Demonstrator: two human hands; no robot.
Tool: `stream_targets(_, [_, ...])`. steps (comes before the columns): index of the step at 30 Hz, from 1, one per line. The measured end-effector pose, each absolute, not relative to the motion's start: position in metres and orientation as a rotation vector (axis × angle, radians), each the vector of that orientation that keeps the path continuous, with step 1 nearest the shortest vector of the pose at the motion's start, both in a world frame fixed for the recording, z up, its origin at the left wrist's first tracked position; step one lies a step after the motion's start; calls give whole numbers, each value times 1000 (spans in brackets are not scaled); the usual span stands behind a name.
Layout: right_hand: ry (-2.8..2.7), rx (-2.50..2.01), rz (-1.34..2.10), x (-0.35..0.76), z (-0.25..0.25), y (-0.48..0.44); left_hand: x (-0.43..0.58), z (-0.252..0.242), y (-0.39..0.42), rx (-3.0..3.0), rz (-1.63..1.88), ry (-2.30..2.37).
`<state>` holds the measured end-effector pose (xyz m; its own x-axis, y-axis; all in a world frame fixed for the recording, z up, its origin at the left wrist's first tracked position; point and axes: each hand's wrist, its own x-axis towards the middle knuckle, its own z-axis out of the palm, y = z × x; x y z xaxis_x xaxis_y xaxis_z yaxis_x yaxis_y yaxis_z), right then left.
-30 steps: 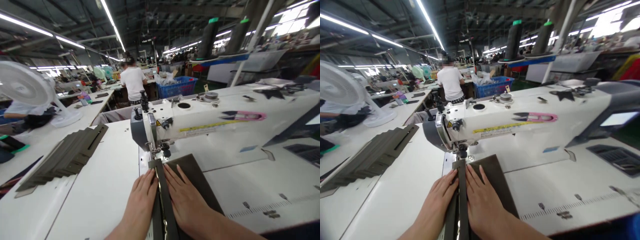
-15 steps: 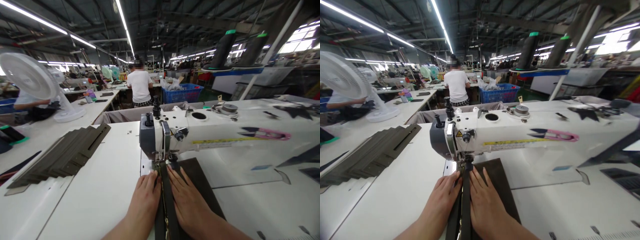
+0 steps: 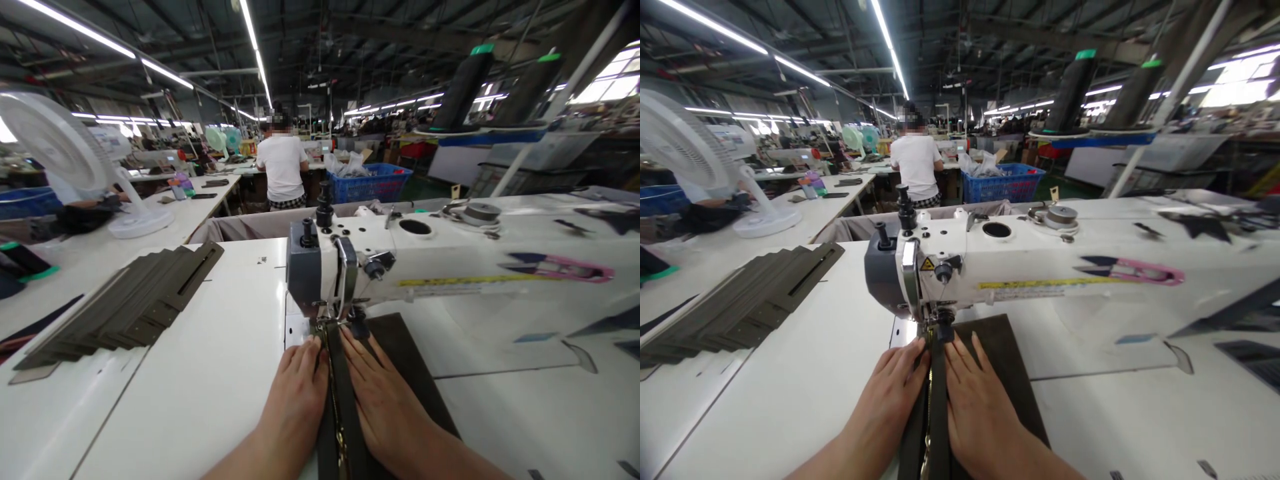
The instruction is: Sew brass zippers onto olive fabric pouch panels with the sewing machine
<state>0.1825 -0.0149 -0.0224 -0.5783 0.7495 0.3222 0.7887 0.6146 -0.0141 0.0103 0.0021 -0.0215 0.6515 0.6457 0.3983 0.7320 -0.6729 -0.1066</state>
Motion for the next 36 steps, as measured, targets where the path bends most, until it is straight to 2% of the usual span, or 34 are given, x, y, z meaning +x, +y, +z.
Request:
stream_targets(18, [-2552, -1373, 39, 181, -15, -16, 10, -18, 4, -2590, -453, -1050])
stream_targets(27, [-2516, -1351, 13, 181, -21, -15, 11, -9, 4, -2644, -307, -1098])
stream_targets(36, [-2476, -1364, 40, 180, -17, -11, 10, -8, 10, -2679, -351, -1093])
